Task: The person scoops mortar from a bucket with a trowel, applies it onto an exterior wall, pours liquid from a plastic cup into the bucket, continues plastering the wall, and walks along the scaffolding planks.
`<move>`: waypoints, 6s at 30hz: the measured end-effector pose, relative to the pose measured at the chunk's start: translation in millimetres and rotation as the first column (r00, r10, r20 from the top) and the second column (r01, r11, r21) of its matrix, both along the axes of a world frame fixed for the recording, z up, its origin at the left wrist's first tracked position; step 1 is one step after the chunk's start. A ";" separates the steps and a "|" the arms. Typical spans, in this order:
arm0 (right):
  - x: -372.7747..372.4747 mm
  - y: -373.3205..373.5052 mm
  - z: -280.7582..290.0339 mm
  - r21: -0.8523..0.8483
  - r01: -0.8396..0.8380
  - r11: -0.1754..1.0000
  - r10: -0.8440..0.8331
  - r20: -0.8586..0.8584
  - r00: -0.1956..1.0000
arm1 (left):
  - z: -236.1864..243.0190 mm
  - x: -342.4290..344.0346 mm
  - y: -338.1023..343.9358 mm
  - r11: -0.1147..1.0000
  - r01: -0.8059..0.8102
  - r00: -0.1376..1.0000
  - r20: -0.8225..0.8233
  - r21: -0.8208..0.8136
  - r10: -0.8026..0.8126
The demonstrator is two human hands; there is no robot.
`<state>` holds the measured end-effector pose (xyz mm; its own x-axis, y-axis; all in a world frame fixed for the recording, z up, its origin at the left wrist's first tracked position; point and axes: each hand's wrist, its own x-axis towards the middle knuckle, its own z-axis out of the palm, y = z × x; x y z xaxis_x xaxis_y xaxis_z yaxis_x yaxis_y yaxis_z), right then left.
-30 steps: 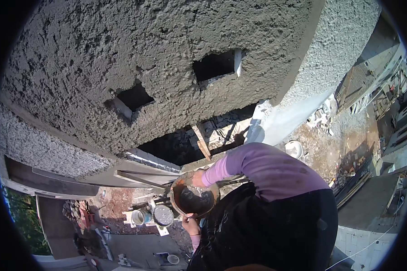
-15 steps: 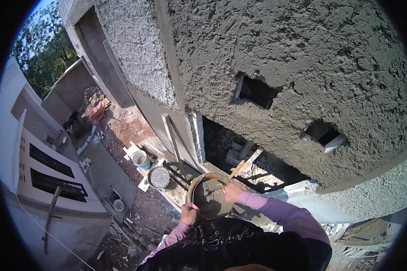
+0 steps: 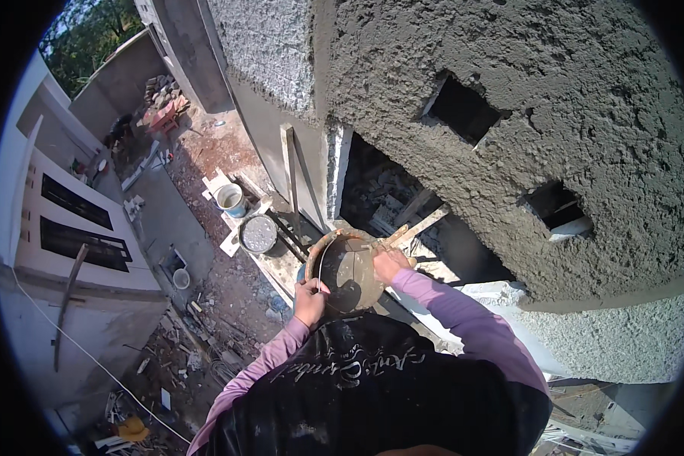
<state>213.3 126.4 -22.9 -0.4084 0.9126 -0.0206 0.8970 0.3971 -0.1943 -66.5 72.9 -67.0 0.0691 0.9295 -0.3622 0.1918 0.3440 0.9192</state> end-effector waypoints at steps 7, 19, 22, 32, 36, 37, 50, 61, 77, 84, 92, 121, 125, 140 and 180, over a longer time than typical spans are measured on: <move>-31.6 -29.3 -67.7 -0.254 -0.224 0.941 0.214 -0.066 0.975 | -7.9 -3.4 -5.2 0.977 0.015 1.000 -0.004 0.211 -0.015; -24.0 -8.3 -11.4 -0.378 -0.075 0.923 0.148 0.168 0.975 | 17.5 15.9 -2.5 0.986 -0.109 0.990 0.077 -0.129 0.120; -29.0 -15.9 17.5 -0.548 -0.044 0.836 0.111 0.090 0.990 | 76.1 24.2 10.3 0.908 -0.083 0.917 0.326 -0.410 0.231; -7.4 12.8 -35.2 -0.111 -0.029 0.993 0.045 0.145 0.988 | 53.5 19.9 5.5 0.994 0.074 0.959 -0.281 0.082 -0.048; -27.8 -17.0 -48.9 -0.130 -0.115 0.985 0.111 -0.041 0.993 | 51.7 20.1 11.6 1.000 0.011 0.981 -0.193 0.021 -0.007; -27.9 -21.2 -44.4 -0.133 -0.113 0.985 0.108 -0.044 0.993 | 53.4 19.7 9.9 0.998 -0.018 0.996 -0.088 -0.064 0.012; -5.6 15.7 -18.0 -0.529 -0.018 0.848 0.147 0.203 0.968 | 41.2 22.4 1.7 0.995 0.075 0.984 -0.165 0.064 -0.063; -15.9 -8.1 -2.7 -0.978 -0.011 0.209 -0.783 -0.173 0.597 | 45.4 15.7 10.3 0.998 0.022 0.992 -0.125 0.056 -0.015; 11.7 11.5 27.8 -0.251 0.005 0.968 -0.001 0.017 1.000 | 79.0 40.5 37.8 0.975 -0.149 0.963 0.199 -0.165 0.180; -9.5 14.2 -1.7 -0.148 -0.013 0.989 0.015 0.011 1.000 | 115.8 38.7 38.1 0.970 -0.183 0.968 0.142 -0.160 0.206; 5.1 38.3 22.3 0.110 -0.091 0.990 0.081 0.089 0.993 | 119.3 27.7 31.6 0.978 -0.176 0.972 0.136 -0.107 0.190; -47.0 97.0 106.4 -0.491 0.001 0.871 -0.156 -0.274 0.949 | 129.4 -45.7 95.4 0.944 -0.281 0.891 0.317 -0.174 0.324; -58.8 121.9 133.1 -0.322 -0.085 0.943 -0.029 -0.333 0.943 | 141.6 -66.6 103.0 0.900 -0.354 0.810 0.398 -0.254 0.431; -60.3 310.3 382.2 -0.846 -0.125 0.518 -0.462 -0.400 0.791 | 91.3 -160.9 102.0 0.864 -0.496 0.864 0.053 -0.089 0.501; 40.7 246.1 395.2 -0.484 0.254 0.838 -0.509 -0.521 0.686 | 135.4 -83.0 70.2 0.930 -0.321 0.918 0.181 -0.180 0.352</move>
<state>254.0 372.5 372.3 -0.0622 0.9680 -0.2432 0.5834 -0.1624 -0.7958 -149.4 143.1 68.4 -0.1511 0.8498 -0.5050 -0.1474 0.4858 0.8615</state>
